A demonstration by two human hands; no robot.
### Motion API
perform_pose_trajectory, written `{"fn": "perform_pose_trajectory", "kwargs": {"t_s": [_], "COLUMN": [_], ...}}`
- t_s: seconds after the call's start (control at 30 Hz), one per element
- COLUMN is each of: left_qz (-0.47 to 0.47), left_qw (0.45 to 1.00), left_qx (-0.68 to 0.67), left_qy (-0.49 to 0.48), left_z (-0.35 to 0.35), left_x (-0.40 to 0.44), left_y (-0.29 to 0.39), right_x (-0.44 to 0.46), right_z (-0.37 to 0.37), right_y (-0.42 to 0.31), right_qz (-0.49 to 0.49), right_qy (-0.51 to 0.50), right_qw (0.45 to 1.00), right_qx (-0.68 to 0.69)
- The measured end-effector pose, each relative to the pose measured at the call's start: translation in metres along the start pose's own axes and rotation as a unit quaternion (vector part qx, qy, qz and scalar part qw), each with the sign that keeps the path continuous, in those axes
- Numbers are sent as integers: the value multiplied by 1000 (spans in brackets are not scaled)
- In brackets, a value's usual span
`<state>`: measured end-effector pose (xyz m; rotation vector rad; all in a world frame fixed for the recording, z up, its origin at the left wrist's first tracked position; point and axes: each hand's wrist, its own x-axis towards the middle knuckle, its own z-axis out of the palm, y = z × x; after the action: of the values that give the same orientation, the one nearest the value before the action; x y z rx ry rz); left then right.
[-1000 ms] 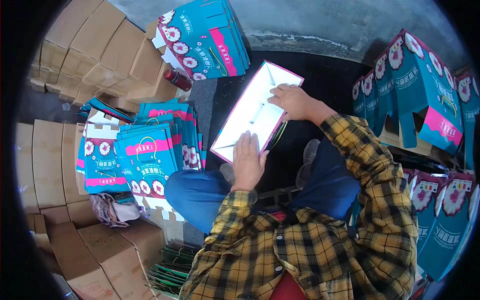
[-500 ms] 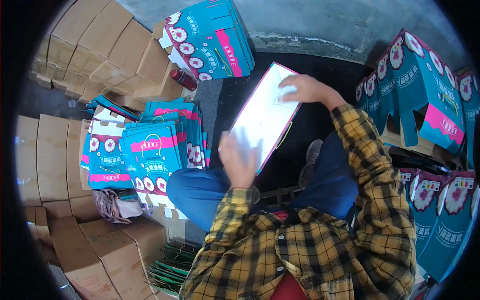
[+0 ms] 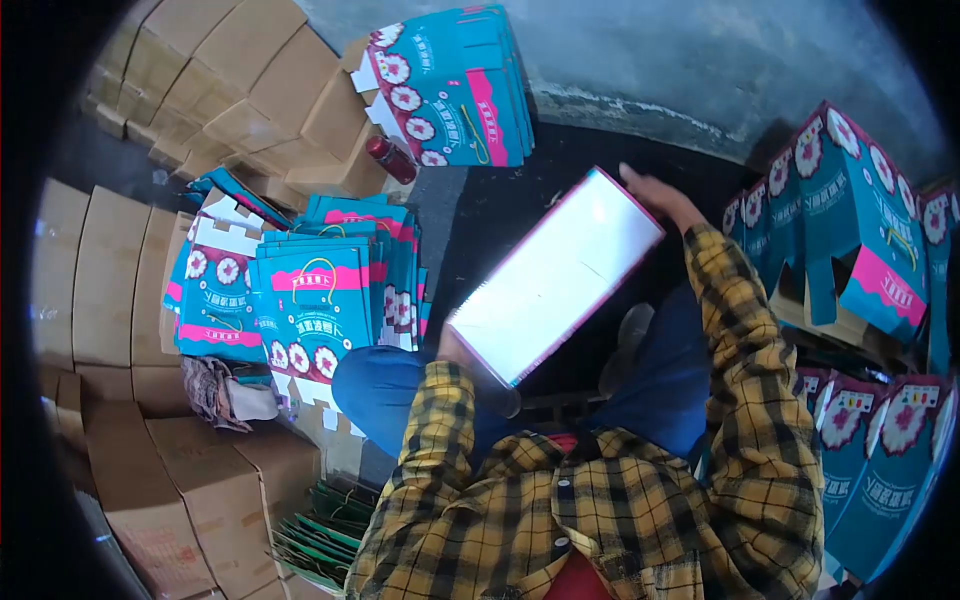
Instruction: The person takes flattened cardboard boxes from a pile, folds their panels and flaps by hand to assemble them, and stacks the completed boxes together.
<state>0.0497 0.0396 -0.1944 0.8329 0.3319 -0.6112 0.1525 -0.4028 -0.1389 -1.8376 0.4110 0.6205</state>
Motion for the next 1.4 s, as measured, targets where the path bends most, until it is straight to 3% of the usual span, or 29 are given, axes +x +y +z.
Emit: {"fn": "perform_pose_trajectory", "kwargs": {"t_s": [0.07, 0.1, 0.17, 0.2, 0.23, 0.27, 0.3, 0.33, 0.4, 0.47, 0.6, 0.67, 0.77, 0.87, 1.0, 1.07, 1.1, 1.13, 1.17, 1.2, 1.27, 1.3, 1.33, 1.4], "left_qz": [10, -19, -13, -10, 59, 58, 24, -13, 265, 334, 300, 308, 272, 123, 36, 31, 131, 226, 242, 230, 258, 255, 280, 305], "left_qw": [997, 999, 998, 996, 988, 989, 996, 997, 958, 933, 941, 937, 931, 989, 997, 995, 988, 943, 933, 936, 835, 836, 820, 802], "left_qx": [75, -3, 20, 42, 125, 123, 56, -11, 102, 131, 95, 18, 243, 85, -69, -92, 61, 211, 242, 233, 459, 459, 481, 501], "left_qy": [28, 40, 54, 73, 62, 61, 66, 72, 25, 24, 125, 162, 17, 11, 1, -9, 58, 124, 113, 130, 159, 159, 135, 110], "left_z": [-6, -6, -15, -17, -19, -23, -16, -4, 46, 48, 57, 80, -55, -44, -37, -10, 17, 30, 9, 37, 14, 20, 27, 39], "left_x": [0, 5, 6, 5, 3, 5, 3, -1, -18, -20, -32, -38, 26, 20, 11, 1, -9, -15, -3, -16, -8, -11, -13, -17], "left_y": [-13, -13, -10, -9, -11, -7, 3, 12, 26, 35, 29, 15, -22, -22, -18, -9, -7, -7, -15, -12, -18, -16, -14, -9], "right_x": [-26, -29, -34, -34, -33, -35, -55, -77, -66, -86, -62, 2, -43, -96, -84, -34, -36, -40, -45, -42, -41, -40, -38, -35], "right_z": [26, 27, 23, 19, 14, 10, 8, 10, 2, 6, 10, -3, 6, 21, 16, 0, 2, 6, 11, 10, 3, 1, 3, 16], "right_y": [4, 1, -3, -10, -16, -18, -32, -45, -34, -46, -18, 55, 42, 9, 3, 29, 20, 8, -3, -3, 1, 2, 3, -2], "right_qz": [-137, -143, -41, -44, -97, -149, -83, -145, -208, -197, -134, -295, -324, -343, -347, -299, -301, -112, 84, 86, 16, -81, -79, -190], "right_qy": [-16, -15, -52, -50, -38, -26, -52, -73, 16, 29, 36, 71, 50, 15, 3, -27, -28, -3, 22, 18, 23, 23, 24, 47], "right_qw": [985, 985, 987, 987, 984, 978, 970, 956, 950, 956, 968, 941, 938, 936, 937, 938, 938, 991, 996, 996, 999, 996, 997, 966], "right_qx": [103, 99, 147, 143, 142, 142, 223, 246, 231, 215, 209, 149, 108, 72, 43, -171, -172, -69, 36, 33, 37, -12, -12, -170]}}
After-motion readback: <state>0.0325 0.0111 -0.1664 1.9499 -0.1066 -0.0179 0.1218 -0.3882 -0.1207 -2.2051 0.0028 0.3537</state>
